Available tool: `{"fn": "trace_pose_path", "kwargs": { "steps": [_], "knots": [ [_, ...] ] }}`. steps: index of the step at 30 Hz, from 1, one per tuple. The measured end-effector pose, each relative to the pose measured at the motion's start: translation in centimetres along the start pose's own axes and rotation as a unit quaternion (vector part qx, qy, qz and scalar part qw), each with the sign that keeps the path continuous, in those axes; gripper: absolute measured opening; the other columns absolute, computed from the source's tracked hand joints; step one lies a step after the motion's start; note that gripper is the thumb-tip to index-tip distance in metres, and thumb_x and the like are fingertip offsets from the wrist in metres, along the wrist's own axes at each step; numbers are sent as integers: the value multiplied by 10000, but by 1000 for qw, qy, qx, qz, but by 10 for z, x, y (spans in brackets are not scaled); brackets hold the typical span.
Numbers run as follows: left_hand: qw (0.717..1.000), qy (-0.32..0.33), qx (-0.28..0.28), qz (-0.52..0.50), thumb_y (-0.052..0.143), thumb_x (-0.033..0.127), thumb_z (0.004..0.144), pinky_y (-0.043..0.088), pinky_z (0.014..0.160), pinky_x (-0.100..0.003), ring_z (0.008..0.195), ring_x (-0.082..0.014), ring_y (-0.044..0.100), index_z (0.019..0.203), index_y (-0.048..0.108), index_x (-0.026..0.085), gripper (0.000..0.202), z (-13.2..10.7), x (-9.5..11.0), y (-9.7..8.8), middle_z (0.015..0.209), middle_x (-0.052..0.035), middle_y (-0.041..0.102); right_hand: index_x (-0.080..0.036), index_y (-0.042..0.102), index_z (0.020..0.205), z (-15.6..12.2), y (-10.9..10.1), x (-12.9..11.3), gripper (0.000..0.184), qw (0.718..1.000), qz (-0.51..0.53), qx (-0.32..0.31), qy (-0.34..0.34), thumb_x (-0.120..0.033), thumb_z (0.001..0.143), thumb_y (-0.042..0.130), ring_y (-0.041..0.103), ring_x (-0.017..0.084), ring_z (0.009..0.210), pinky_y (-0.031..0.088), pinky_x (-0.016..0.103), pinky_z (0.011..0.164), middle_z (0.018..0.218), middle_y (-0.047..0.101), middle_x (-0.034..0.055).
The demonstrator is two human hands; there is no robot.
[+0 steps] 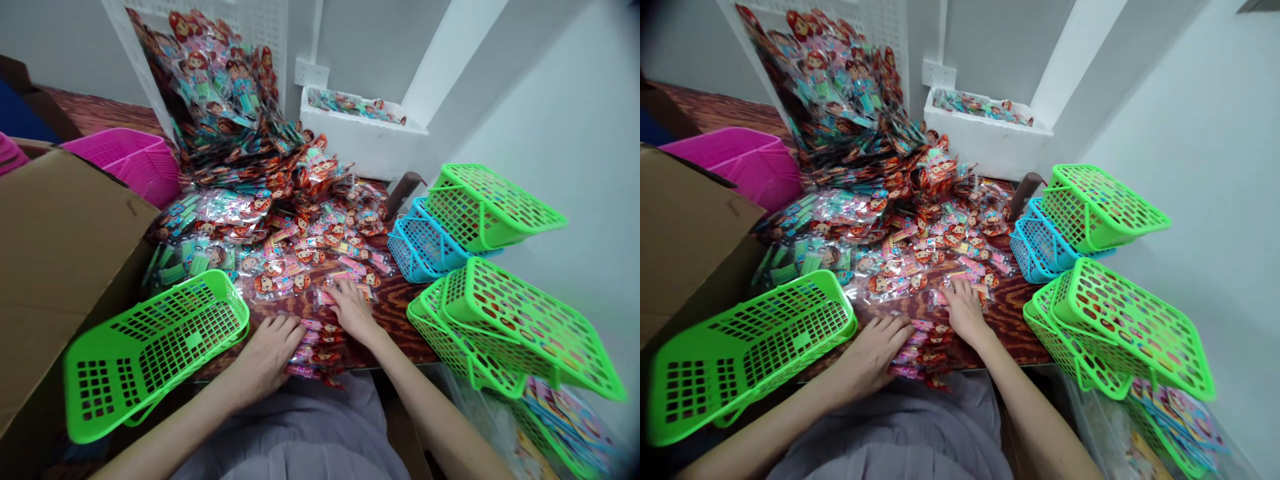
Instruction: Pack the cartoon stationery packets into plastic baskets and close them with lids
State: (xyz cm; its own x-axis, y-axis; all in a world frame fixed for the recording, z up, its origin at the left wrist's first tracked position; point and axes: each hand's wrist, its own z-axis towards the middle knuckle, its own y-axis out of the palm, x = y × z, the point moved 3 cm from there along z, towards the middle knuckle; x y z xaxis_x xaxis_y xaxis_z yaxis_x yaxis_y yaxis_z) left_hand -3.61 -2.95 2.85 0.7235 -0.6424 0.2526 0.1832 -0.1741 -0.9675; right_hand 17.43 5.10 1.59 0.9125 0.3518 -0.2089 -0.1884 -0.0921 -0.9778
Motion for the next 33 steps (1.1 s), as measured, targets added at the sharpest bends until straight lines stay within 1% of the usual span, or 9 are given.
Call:
{"fn": "trace_pose_path", "kwargs": {
  "steps": [9,13,16,18,22,25,27,30,33],
  "knots": [
    [1000,2,6,-10,655,192,779,360,1038,-464,1204,-301,466,1371,443,156,630,-1,0,-1,1377,-122,511,-186,571,973,-20,-15,-16,132,999,4,40,-27,-128,884,493,557,248,1024,404,362,899,1069,634,107],
    [999,19,1,-27,649,188,773,359,1056,-476,1215,-304,464,1411,404,174,684,-2,-1,2,1378,-121,507,-206,543,1057,-17,-18,-15,147,997,32,40,54,-169,919,507,616,225,905,418,310,754,1017,664,77],
    [998,22,12,-49,624,118,726,343,1102,-473,1252,-296,456,1516,244,220,882,-5,-4,12,1404,-108,486,-214,492,1228,-7,-15,-31,330,994,91,53,41,-124,910,508,614,233,1057,432,313,824,1194,648,102],
    [998,17,29,-56,594,82,700,333,1130,-468,1302,-295,431,1543,157,207,958,-8,-5,17,1429,-121,464,-229,476,1262,-2,-10,-46,360,986,162,29,7,-129,917,501,631,212,1025,447,305,833,1138,673,76],
    [997,25,65,-40,610,130,714,249,1192,-518,1439,-336,275,1410,389,176,731,-6,-4,13,1493,-144,405,-221,570,1056,-5,-3,-55,272,938,339,-74,-24,-80,825,543,652,153,849,475,253,769,935,692,3],
    [998,36,50,-23,661,218,734,138,1218,-577,1468,-365,222,1302,490,164,596,2,-2,3,1536,-159,361,-190,615,915,-11,-5,-33,134,886,441,-143,-17,-123,838,529,648,144,814,493,247,752,882,696,4],
    [999,36,18,-25,661,203,727,143,1220,-565,1399,-342,355,1304,486,144,606,6,-1,0,1473,-167,445,-185,641,877,-15,-11,-6,136,908,407,-98,36,-163,877,507,641,162,840,498,282,804,855,693,15],
    [999,24,-3,-42,625,128,709,253,1188,-501,1314,-298,444,1393,406,160,719,6,-3,3,1424,-136,493,-198,678,1021,-25,-19,36,213,968,181,57,165,-156,877,528,598,223,990,470,358,904,1011,668,71],
    [998,9,8,-55,606,98,706,341,1130,-449,1303,-285,431,1523,213,202,913,3,-4,7,1462,-118,447,-218,646,1226,-36,-18,60,406,980,-3,77,185,-94,856,533,523,269,1118,450,377,930,1192,590,126]
  ]
}}
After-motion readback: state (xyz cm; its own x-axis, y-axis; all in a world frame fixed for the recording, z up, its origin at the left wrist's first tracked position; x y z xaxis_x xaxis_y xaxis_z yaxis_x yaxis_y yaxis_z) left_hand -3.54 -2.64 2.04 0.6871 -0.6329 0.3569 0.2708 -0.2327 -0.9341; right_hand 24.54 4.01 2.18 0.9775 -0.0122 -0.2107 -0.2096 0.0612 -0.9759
